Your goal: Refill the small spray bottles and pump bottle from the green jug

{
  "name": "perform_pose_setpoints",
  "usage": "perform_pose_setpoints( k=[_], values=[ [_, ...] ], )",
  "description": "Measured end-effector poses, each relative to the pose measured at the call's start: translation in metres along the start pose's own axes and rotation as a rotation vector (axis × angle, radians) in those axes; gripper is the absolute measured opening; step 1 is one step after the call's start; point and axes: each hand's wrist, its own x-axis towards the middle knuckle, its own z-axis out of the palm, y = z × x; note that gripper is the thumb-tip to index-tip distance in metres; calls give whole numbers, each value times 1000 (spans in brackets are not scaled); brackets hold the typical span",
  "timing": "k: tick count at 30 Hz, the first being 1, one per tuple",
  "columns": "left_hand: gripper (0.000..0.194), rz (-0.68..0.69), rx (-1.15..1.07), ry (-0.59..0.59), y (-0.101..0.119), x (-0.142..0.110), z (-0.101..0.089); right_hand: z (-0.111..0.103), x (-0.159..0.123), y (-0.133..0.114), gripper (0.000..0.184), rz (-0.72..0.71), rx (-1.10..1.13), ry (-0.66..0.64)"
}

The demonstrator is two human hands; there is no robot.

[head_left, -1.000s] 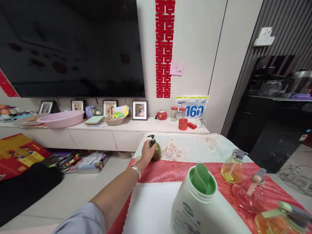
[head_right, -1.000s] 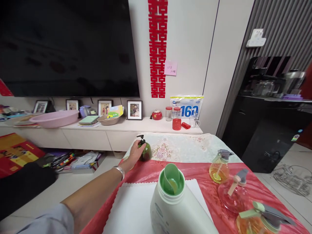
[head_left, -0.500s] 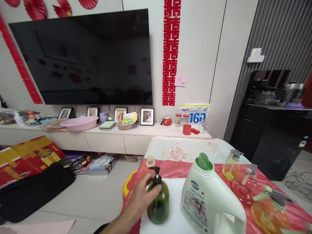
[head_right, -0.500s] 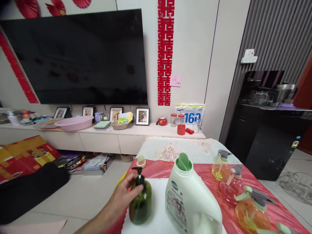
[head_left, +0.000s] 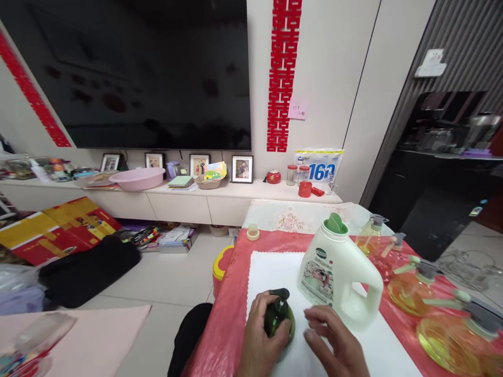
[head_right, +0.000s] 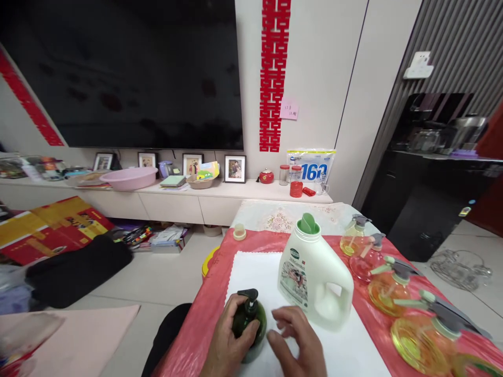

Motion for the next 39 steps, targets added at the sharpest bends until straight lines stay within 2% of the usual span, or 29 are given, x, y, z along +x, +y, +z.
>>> perform_pose_setpoints(
  k=[2, 4, 8, 12, 19, 23, 26, 28, 31, 34, 39],
  values=[
    [31, 99, 31, 26, -6, -3, 5, 21, 7, -11, 24, -168, -85, -99],
    [33, 197, 79, 79, -12, -8, 9, 37, 9, -20, 24, -244, -153, -68],
    [44, 358, 151, 150, -21, -16, 12, 60, 7, -29, 15, -222, -266, 110],
    [55, 384, 178, 103, -26, -18, 12, 70, 10, -27, 14, -224, -371, 156],
    [64, 329, 144, 83, -24, -17, 10, 66, 11, -28, 16, -159, -397, 80],
    [66, 281, 79, 11, -17, -14, 6, 50, 11, -23, 43, -75, -214, -87],
    [67, 283, 66, -2, -16, -14, 6, 43, 10, -20, 43, -74, -89, -176],
    [65, 303, 77, 9, -17, -15, 6, 46, 8, -20, 44, -93, -113, -157],
    [64, 312, 88, 28, -21, -17, 7, 56, 8, -24, 50, -70, -246, -29],
    [72, 284, 71, 36, -23, -19, 7, 62, 8, -26, 53, -16, -308, 55],
    [76, 284, 59, 29, -21, -17, 7, 51, 6, -21, 56, -3, -245, -56]
  ],
)
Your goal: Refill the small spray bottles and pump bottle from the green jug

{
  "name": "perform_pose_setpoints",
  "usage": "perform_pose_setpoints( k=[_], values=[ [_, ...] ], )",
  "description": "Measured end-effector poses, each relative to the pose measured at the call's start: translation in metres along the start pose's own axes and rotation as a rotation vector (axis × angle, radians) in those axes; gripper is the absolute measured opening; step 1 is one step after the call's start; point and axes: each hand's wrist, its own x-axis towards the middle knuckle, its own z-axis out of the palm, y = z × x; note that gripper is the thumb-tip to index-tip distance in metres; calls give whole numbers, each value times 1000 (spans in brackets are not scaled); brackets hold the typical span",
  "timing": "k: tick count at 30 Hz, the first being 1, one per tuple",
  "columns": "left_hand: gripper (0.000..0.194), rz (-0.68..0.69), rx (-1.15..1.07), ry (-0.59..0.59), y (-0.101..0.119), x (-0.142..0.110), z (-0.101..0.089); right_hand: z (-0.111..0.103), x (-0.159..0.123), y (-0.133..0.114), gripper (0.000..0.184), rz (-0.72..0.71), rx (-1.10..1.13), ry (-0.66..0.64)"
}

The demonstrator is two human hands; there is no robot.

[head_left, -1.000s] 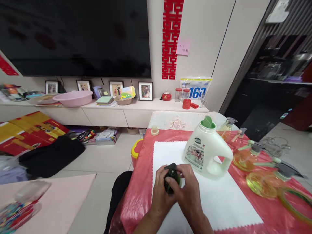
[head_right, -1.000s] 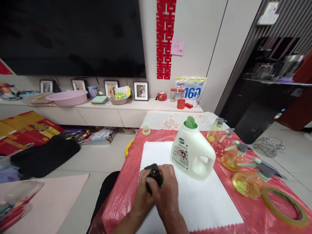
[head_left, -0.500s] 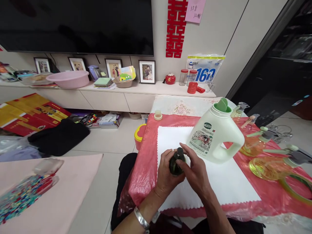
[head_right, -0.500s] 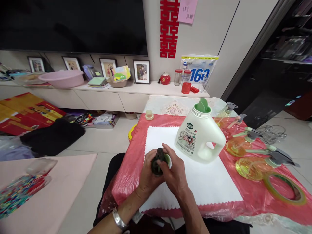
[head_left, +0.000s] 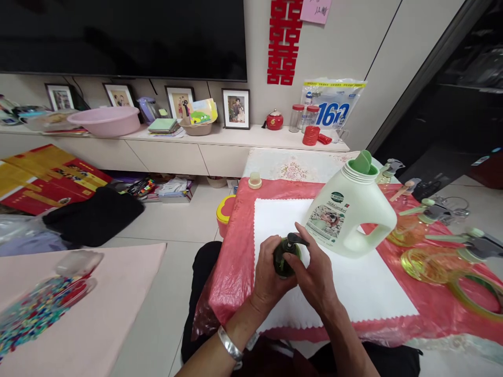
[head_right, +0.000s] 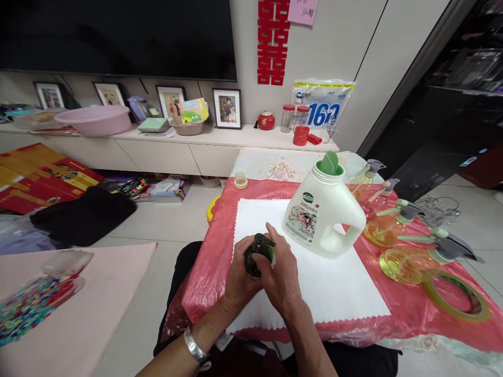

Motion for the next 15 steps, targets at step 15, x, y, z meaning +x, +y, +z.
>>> perform_pose_setpoints(
  k=[15],
  values=[
    [80, 6, 3, -3, -1, -2, 0, 0, 1, -2, 70, 114, 108, 15]
  ],
)
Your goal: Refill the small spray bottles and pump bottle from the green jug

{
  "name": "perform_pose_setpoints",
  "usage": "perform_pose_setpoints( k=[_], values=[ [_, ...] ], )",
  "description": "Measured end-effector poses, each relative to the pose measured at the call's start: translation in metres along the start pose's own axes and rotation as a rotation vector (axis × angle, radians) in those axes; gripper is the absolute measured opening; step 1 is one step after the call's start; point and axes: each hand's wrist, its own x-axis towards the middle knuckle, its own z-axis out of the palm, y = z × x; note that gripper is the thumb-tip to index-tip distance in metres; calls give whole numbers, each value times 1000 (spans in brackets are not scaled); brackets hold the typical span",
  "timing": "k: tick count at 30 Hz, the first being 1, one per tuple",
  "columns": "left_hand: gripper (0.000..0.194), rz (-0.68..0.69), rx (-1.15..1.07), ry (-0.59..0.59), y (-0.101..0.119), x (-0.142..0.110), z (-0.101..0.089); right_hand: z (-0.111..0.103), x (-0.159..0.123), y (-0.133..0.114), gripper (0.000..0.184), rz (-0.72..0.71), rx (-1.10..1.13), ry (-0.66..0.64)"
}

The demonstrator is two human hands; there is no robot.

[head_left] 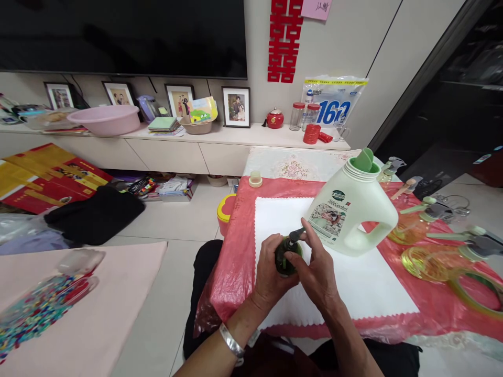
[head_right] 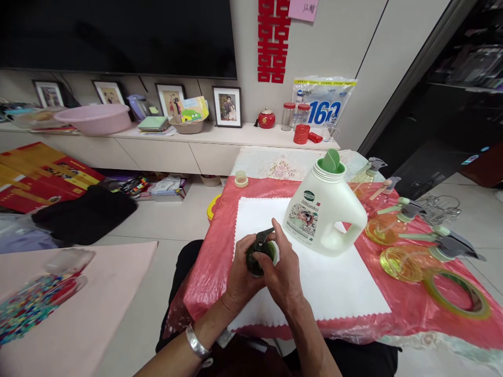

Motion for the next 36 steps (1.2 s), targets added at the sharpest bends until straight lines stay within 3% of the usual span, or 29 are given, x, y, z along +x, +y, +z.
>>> perform_pose_setpoints(
  k=[5, 9, 13, 21, 24, 27, 31, 36],
  values=[
    [75, 9, -19, 16, 4, 4, 0, -5, 1, 6, 71, -120, 122, -174],
    [70, -5, -3, -11, 4, 3, -1, 4, 0, 2, 79, -52, -23, -78],
    [74, -31, -25, -38, 4, 2, -1, 9, -1, -2, 75, 10, -66, 15],
    [78, 19, -33, 23, 4, 2, 1, -2, -3, 12, 70, -15, 214, -165],
    [78, 4, -31, 17, 4, 2, 2, -4, -1, 12, 65, -63, 185, -197],
    [76, 4, -17, 8, 3, 1, 1, -2, 2, 7, 63, -143, 41, -121],
    [78, 9, -26, 17, 1, -1, 2, 2, 4, -1, 64, -98, -97, 1],
    [73, -47, -25, 13, 6, 3, 1, 0, 0, 0, 63, -78, -45, -28]
  ],
)
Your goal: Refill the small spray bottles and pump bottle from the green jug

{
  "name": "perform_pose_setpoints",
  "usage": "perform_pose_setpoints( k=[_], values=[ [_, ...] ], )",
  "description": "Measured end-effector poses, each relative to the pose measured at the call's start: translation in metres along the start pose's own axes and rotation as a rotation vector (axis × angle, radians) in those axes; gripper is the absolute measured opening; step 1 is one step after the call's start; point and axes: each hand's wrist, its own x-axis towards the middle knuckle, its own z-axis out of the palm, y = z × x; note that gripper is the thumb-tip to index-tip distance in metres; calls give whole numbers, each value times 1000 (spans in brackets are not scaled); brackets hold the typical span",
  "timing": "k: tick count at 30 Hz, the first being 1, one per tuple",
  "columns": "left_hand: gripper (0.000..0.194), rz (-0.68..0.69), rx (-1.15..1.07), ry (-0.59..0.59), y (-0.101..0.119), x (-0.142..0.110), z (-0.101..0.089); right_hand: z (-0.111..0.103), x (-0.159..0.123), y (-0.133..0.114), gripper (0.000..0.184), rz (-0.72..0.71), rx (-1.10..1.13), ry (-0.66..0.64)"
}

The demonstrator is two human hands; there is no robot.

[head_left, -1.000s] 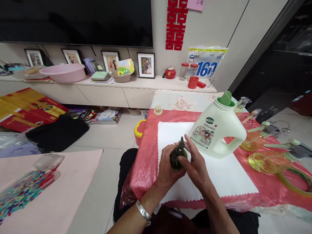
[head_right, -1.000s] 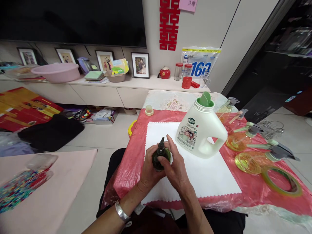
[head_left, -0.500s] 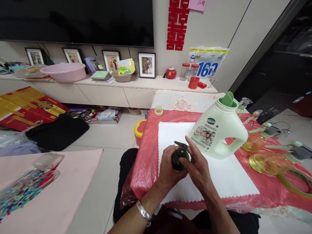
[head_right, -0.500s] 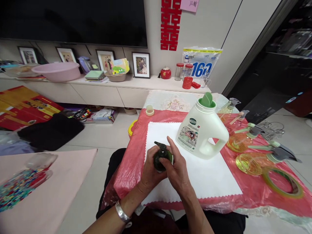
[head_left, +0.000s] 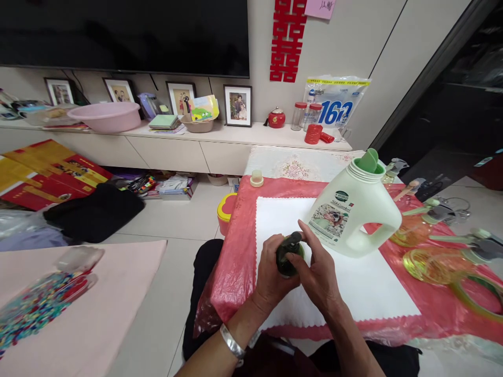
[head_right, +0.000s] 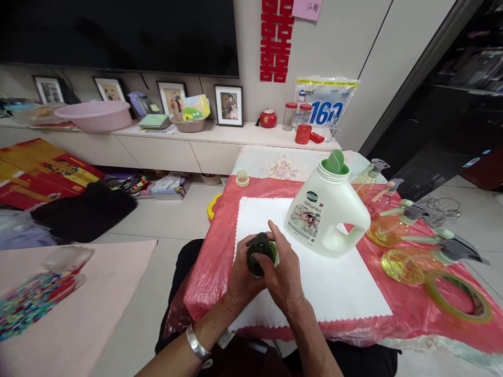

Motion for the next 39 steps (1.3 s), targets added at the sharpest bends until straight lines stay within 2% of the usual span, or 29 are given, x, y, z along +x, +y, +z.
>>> perform_pose_setpoints(
  k=[5, 9, 12, 15, 17, 18, 20, 23, 27, 31, 34, 39],
  values=[
    [75, -9, -24, -44, 2, 1, -1, -6, -4, 5, 59, -48, 243, -34],
    [84, 24, -28, -30, -7, -4, 1, -15, 2, -15, 53, -128, 498, 24],
    [88, 76, -13, -6, -12, -7, 1, -22, 14, -43, 43, -241, 559, 155],
    [89, 82, 5, -6, -12, -7, 1, -31, 29, -70, 37, -403, 553, 339],
    [89, 79, 8, 0, -11, -7, 0, -37, 41, -77, 37, -461, 446, 445],
    [88, 74, 9, 5, -11, -7, 0, -39, 48, -76, 37, -452, 343, 451],
    [87, 61, 15, 18, -11, -7, 0, -40, 62, -65, 37, -361, 72, 336],
    [85, 36, 30, 39, -10, -8, 0, -31, 81, -33, 36, -146, -262, 32],
    [84, 15, 29, 53, -10, -9, 0, -8, 96, 9, 31, -5, -385, -199],
    [82, 21, 26, 48, -11, -9, 0, 10, 106, 33, 26, 65, -486, -363],
    [84, 31, 41, 57, -12, -9, 1, 21, 113, 42, 32, 93, -552, -453],
    [87, 43, 51, 37, -11, -8, 0, 32, 114, 51, 35, 81, -634, -480]
  ],
)
